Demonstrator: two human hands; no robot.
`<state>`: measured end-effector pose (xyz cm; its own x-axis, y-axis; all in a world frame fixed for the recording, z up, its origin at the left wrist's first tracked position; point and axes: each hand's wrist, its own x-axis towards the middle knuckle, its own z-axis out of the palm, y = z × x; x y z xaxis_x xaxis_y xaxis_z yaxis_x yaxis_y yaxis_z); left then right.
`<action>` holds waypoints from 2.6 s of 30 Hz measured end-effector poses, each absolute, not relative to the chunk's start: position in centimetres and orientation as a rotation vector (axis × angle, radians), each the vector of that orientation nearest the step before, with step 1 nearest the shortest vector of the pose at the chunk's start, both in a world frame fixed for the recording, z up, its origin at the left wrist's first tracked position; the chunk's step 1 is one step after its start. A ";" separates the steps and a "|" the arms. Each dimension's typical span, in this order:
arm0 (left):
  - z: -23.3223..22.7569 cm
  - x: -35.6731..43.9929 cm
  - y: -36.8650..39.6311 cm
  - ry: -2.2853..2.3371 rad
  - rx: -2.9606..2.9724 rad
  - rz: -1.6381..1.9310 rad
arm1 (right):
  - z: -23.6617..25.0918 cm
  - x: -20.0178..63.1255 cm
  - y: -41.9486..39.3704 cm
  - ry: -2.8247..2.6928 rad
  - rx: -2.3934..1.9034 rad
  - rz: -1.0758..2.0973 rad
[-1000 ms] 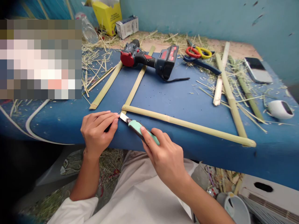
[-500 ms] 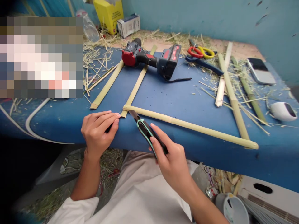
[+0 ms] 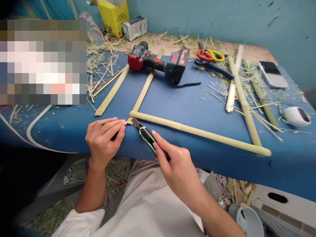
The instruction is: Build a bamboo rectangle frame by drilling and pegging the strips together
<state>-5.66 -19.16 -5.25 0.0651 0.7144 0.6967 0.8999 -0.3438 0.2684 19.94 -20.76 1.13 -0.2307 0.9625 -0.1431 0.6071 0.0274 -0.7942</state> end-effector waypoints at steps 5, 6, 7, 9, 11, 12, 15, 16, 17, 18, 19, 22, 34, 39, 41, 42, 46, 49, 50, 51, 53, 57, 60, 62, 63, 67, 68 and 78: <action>-5.4 -5.7 -19.1 -1.634 -2.107 -1.162 | 1.8 19.8 -20.6 -1.970 -1.566 1.011; -5.4 -5.7 -19.1 -1.631 -2.105 -1.162 | 1.9 19.8 -20.7 -1.963 -1.577 1.032; -5.4 -5.7 -19.1 -1.628 -2.104 -1.161 | 1.9 19.9 -20.7 -1.946 -1.591 1.062; -5.3 -5.7 -19.1 -1.630 -2.105 -1.158 | 1.9 20.0 -20.6 -1.895 -1.624 1.148; -5.3 -5.7 -19.1 -1.628 -2.107 -1.161 | 1.8 20.2 -20.5 -1.836 -1.645 1.245; -5.4 -5.7 -19.1 -1.629 -2.107 -1.162 | 1.7 20.3 -20.3 -1.805 -1.650 1.295; -5.4 -5.7 -19.1 -1.628 -2.104 -1.156 | 1.4 20.6 -19.9 -1.687 -1.653 1.454; -5.4 -5.7 -19.1 -1.628 -2.101 -1.155 | 1.2 20.7 -19.7 -1.645 -1.647 1.508; -5.4 -5.7 -19.1 -1.627 -2.098 -1.153 | 1.1 20.8 -19.5 -1.605 -1.635 1.557; -5.4 -5.7 -19.1 -1.625 -2.096 -1.154 | 1.0 20.9 -19.4 -1.568 -1.622 1.601; -5.5 -5.7 -19.1 -1.623 -2.096 -1.155 | 0.9 21.0 -19.2 -1.536 -1.607 1.639; -5.5 -5.7 -19.1 -1.625 -2.098 -1.165 | 0.8 21.1 -18.9 -1.482 -1.566 1.716; -5.3 -5.6 -19.1 -1.621 -2.087 -1.147 | 0.3 20.9 -19.9 -1.556 -1.642 1.471; -5.3 -5.6 -19.2 -1.619 -2.097 -1.148 | 0.7 20.9 -19.6 -1.634 -1.647 1.457; -5.3 -5.6 -19.2 -1.612 -2.089 -1.151 | 0.9 20.8 -19.6 -1.657 -1.649 1.428; -5.3 -5.6 -19.1 -1.610 -2.085 -1.150 | 1.0 20.8 -19.6 -1.666 -1.651 1.414; -5.4 -5.6 -19.1 -1.600 -2.081 -1.145 | 1.5 20.5 -19.7 -1.705 -1.650 1.375; -5.4 -5.6 -19.1 -1.598 -2.081 -1.147 | 1.8 20.6 -19.4 -1.737 -1.659 1.363; -5.4 -5.6 -19.1 -1.598 -2.081 -1.147 | 1.9 20.7 -19.2 -1.739 -1.662 1.382; -5.3 -5.6 -19.1 -1.595 -2.082 -1.146 | 1.9 20.8 -19.0 -1.732 -1.663 1.418; -5.3 -5.6 -19.2 -1.594 -2.084 -1.144 | 1.8 21.1 -18.5 -1.689 -1.651 1.529; -5.2 -5.6 -19.1 -1.598 -2.085 -1.144 | 1.5 21.1 -18.2 -1.629 -1.627 1.633; -5.2 -5.5 -19.1 -1.594 -2.079 -1.151 | 1.6 20.5 -18.9 -1.702 -1.629 1.497; -5.3 -5.5 -19.0 -1.592 -2.076 -1.155 | 1.8 20.1 -19.4 -1.775 -1.617 1.357; -5.3 -5.5 -19.0 -1.592 -2.075 -1.156 | 1.9 19.9 -19.6 -1.806 -1.613 1.295; -5.2 -5.6 -19.1 -1.590 -2.081 -1.153 | 2.4 20.2 -20.0 -1.839 -1.618 1.246; -5.2 -5.6 -19.1 -1.591 -2.083 -1.153 | 2.5 20.4 -20.0 -1.833 -1.622 1.267; -5.2 -5.5 -19.1 -1.592 -2.086 -1.148 | 1.6 20.5 -19.4 -1.703 -1.632 1.352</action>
<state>-5.54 -19.08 -5.23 0.0788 0.6844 0.7248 0.9041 -0.3554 0.2373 20.47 -19.45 1.57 -0.2225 0.9231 -0.3136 0.5148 -0.1619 -0.8419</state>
